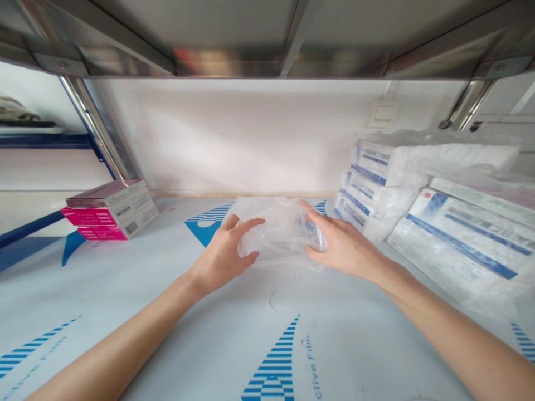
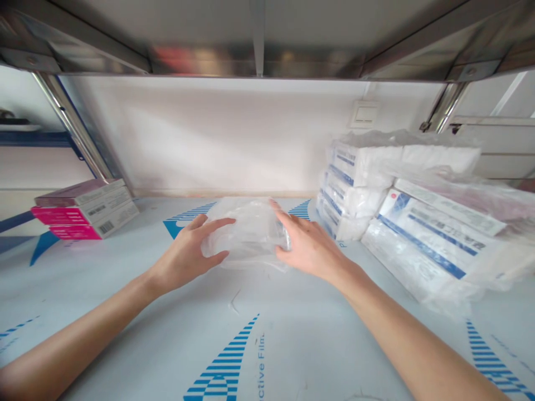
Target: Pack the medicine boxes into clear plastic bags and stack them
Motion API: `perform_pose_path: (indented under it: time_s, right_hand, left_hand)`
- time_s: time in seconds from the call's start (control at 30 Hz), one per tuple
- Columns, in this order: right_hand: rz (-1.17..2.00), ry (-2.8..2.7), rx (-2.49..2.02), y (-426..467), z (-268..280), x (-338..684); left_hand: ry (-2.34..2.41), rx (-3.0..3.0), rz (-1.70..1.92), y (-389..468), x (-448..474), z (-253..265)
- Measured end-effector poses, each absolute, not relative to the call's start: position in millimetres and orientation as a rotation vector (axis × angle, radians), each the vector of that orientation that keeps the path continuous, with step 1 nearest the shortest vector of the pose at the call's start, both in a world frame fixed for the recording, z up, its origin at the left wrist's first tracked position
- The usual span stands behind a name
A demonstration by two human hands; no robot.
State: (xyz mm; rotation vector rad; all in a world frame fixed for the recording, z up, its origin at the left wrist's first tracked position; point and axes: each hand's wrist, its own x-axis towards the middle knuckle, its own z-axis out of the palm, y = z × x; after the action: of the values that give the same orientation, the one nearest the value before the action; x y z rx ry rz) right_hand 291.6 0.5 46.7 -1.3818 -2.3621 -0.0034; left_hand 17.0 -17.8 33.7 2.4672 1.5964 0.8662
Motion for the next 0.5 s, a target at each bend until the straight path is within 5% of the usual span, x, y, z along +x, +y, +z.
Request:
perform_pose_path:
  time_s: [0.5]
  right_hand:
    - [0.401,-2.445,-1.477,0.0,55.5,293.6]
  left_hand:
    - [1.373,2.517,0.332,-29.0,10.2,55.8]
